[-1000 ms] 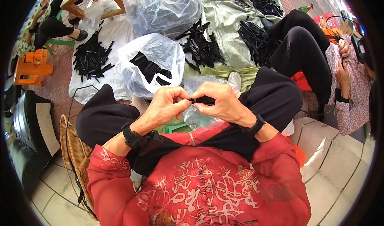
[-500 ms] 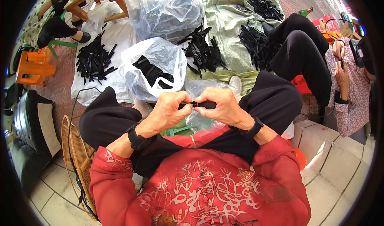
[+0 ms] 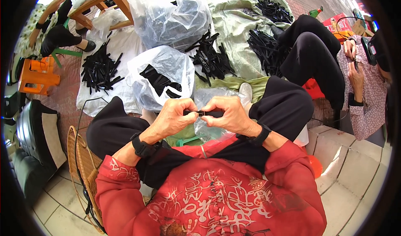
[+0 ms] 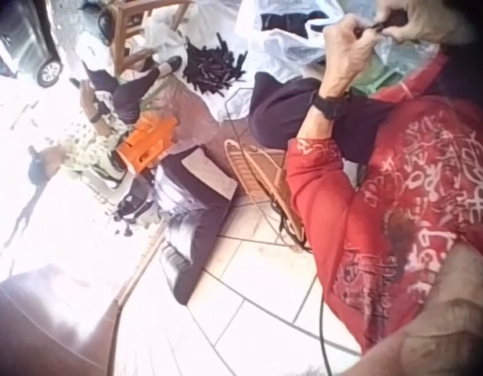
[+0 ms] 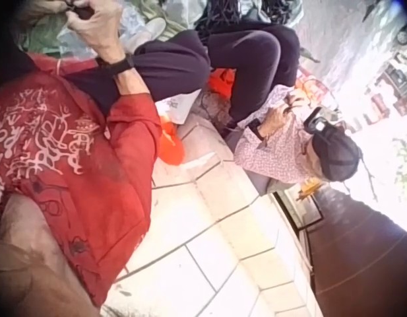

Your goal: Assembling black shoe straps by threading them through small metal rings.

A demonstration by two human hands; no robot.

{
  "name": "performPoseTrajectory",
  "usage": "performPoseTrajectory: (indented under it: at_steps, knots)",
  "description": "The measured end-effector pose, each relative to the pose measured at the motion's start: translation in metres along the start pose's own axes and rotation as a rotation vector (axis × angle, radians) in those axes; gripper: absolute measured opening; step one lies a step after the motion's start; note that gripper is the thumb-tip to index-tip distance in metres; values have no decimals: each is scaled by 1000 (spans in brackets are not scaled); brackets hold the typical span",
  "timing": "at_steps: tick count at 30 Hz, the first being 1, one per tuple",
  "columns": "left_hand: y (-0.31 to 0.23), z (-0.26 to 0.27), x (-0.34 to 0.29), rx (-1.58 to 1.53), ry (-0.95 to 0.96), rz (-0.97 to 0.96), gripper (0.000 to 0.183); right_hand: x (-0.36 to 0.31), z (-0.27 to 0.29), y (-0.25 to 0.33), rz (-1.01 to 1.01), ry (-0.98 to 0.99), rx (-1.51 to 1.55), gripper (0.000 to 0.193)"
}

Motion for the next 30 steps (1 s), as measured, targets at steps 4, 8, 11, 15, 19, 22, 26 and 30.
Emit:
performPoseTrajectory:
  at_steps: [4,8,11,15,19,22,26,30]
  knots:
    - [-1,0,0,45,-42,-39,8,-1,-2,5,102,-64,-46,15]
    - [4,-1,2,73,-61,-26,8,-2,-6,6,148,-82,-121,17]
    - [8,-4,4,62,-72,-39,8,-1,-7,3,157,-70,-93,17]
    - [3,-1,4,58,-138,-71,8,1,-5,-14,-359,101,515,12]
    - [4,-1,3,11,-105,-34,9,1,-6,-19,-444,152,617,12]
    - [4,-3,2,4,-107,-63,10,0,-9,-24,-557,151,686,12]
    - [4,-3,2,-7,-97,-42,10,-1,-8,-29,-531,199,638,13]
    - [2,-3,2,19,-131,-79,10,0,-9,-27,-469,170,635,11]
Point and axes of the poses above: each hand's wrist, its own x-axis towards the middle knuckle, its own z-axis out of the back of the hand, y = z × x, the point moved 5 cm from there along x, towards the middle knuckle, and after that the axes turned 7 degrees about -y, right-handed, at the moved point
